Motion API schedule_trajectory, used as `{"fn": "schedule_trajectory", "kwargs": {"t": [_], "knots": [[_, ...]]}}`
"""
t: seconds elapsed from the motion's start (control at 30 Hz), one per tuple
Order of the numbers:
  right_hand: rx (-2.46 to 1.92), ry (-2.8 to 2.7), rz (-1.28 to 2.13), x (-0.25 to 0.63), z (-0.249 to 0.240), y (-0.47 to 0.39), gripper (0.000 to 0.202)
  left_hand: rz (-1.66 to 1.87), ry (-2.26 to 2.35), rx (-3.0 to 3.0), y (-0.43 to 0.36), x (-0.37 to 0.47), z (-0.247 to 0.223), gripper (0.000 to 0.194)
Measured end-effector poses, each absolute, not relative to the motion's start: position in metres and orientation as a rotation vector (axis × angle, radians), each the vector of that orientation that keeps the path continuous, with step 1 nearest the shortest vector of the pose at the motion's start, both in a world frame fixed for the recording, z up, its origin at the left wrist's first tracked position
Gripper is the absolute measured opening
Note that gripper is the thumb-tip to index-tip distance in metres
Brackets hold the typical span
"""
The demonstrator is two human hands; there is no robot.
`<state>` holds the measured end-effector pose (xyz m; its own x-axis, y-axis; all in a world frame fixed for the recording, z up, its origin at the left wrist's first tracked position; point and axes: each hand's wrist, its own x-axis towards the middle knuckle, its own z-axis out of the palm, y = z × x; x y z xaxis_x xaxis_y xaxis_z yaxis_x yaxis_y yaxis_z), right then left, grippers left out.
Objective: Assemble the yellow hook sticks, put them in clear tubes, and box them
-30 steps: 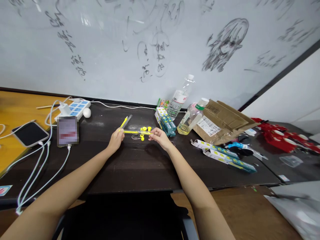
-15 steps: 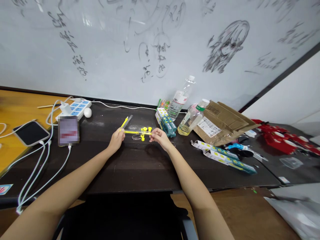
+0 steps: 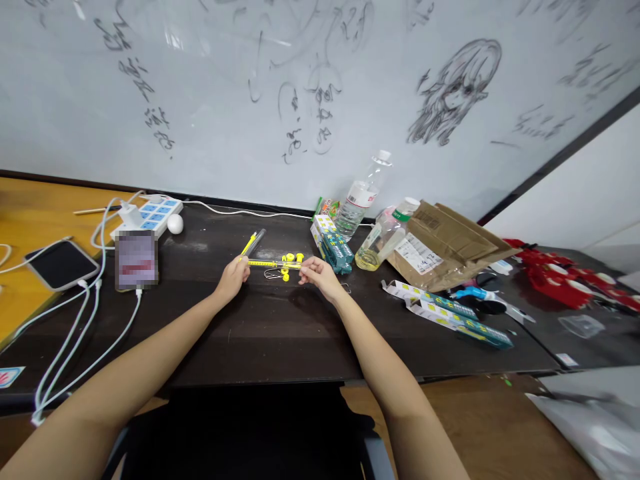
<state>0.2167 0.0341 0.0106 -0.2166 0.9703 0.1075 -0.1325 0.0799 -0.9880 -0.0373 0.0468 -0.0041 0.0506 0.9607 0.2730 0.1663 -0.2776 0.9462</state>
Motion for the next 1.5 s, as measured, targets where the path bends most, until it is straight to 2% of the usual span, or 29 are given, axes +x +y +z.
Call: {"fn": "schedule_trajectory", "kwargs": {"t": [0.3, 0.37, 0.47, 0.57, 0.7, 1.07, 1.2, 1.33, 1.5], "knots": [[-0.968, -1.307, 1.216, 0.227, 0.012, 0.041, 0.034, 1.300, 1.194, 1.291, 0.044, -0.033, 0.003, 0.026], [-1.071, -1.335, 1.039, 0.232, 0.007, 0.045, 0.031, 1.327, 1.212, 1.241, 0.044, -0.034, 0.004, 0.027], [-1.259, -1.586, 0.591, 0.236, -0.003, 0.051, 0.027, 1.351, 1.216, 1.202, 0.044, -0.035, 0.004, 0.028], [-1.362, -1.899, 0.167, 0.234, -0.009, 0.055, 0.035, 1.346, 1.218, 1.190, 0.044, -0.034, 0.003, 0.028], [-1.437, -2.113, -0.036, 0.225, -0.006, 0.067, 0.042, 1.337, 1.234, 1.190, 0.044, -0.033, 0.002, 0.027], [-1.510, -2.182, -0.124, 0.222, 0.003, 0.076, 0.020, 1.342, 1.241, 1.178, 0.042, -0.034, 0.004, 0.027], [-1.353, -1.908, 0.192, 0.228, 0.008, 0.066, 0.014, 1.382, 1.256, 1.198, 0.045, -0.037, 0.000, 0.029], [-1.126, -1.695, 0.537, 0.228, 0.010, 0.052, 0.017, 1.404, 1.254, 1.206, 0.045, -0.038, 0.001, 0.029], [-1.045, -1.634, 0.624, 0.221, 0.016, 0.038, 0.022, 1.394, 1.251, 1.191, 0.044, -0.037, 0.000, 0.030]]}}
